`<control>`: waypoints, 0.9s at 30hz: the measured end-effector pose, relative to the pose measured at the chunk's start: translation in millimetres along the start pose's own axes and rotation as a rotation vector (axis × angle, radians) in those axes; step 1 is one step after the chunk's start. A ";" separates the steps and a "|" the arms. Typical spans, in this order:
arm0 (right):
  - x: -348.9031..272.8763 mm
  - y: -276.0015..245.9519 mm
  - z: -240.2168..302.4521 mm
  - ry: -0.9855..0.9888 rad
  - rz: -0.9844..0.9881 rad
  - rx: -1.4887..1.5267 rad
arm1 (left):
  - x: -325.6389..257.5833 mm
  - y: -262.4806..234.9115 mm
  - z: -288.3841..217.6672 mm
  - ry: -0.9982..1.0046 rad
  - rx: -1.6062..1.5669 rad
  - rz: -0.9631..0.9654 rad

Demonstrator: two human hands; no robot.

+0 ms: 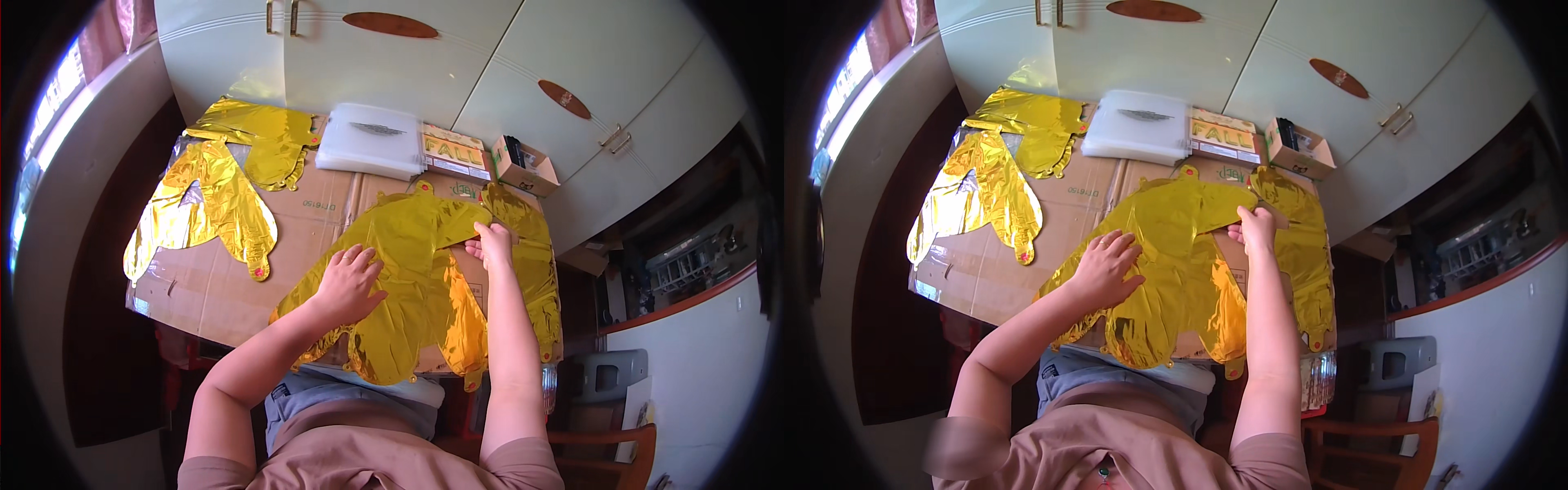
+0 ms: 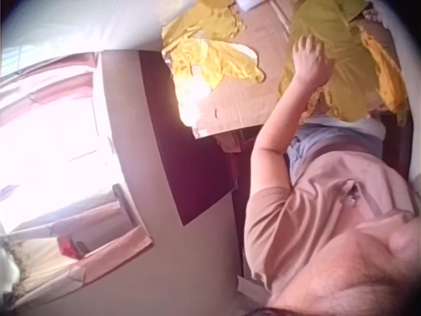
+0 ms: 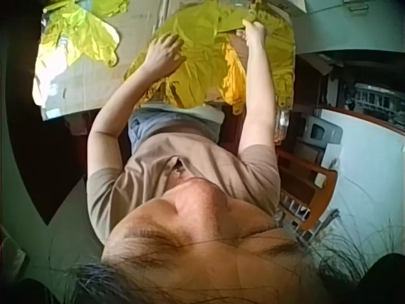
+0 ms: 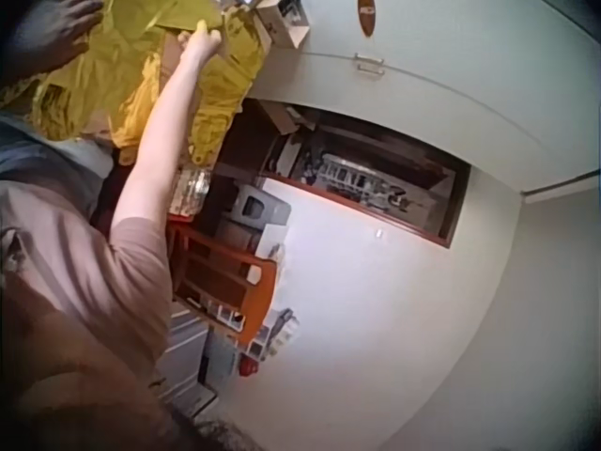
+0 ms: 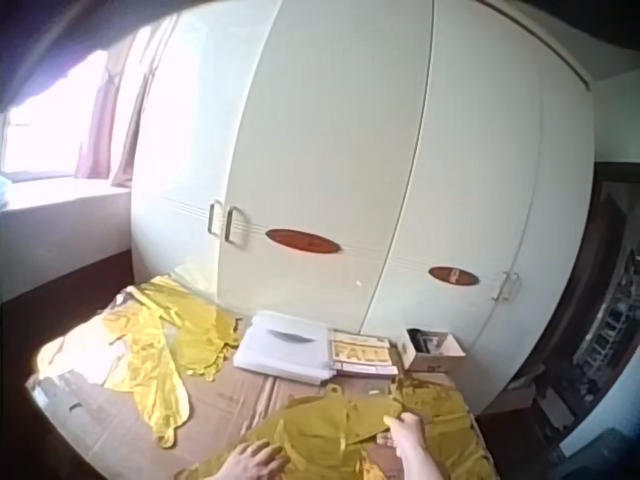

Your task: Folding gold foil balloons and placing them into individual plastic sleeves with cardboard backings.

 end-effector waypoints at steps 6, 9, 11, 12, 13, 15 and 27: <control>3.8 -49.2 -5.6 -0.354 -0.441 -0.662 | 0.9 -4.3 -1.2 -0.035 -0.017 0.050; -24.0 -105.0 -7.4 -0.328 -0.356 -0.807 | -1.3 -14.8 -3.6 -0.050 -0.094 -0.008; -34.2 -154.5 -31.7 -0.355 -0.278 -0.753 | 2.2 -13.1 -5.9 -0.002 -0.165 -0.176; -45.6 -175.0 -40.7 -0.328 -0.241 -0.701 | 7.1 -17.1 -12.9 0.026 -0.162 -0.220; -56.1 -194.6 -49.1 -0.290 -0.213 -0.657 | 14.0 -25.5 -19.1 0.053 -0.160 -0.263; -80.1 -230.3 -62.5 -0.195 -0.188 -0.598 | 35.8 -36.5 -45.5 0.147 -0.215 -0.369; -97.0 -256.0 -117.5 0.092 -0.025 -0.498 | 164.5 184.3 -258.1 0.347 -0.406 0.260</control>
Point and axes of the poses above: each hand's wrist, its own x-axis towards the middle knuckle, its own y-axis out of the palm, z = x × y, the point moved 1 cm from there along x, towards the middle knuckle, and after that the axes turned 11 degrees about -x, right-handed, at the moved point
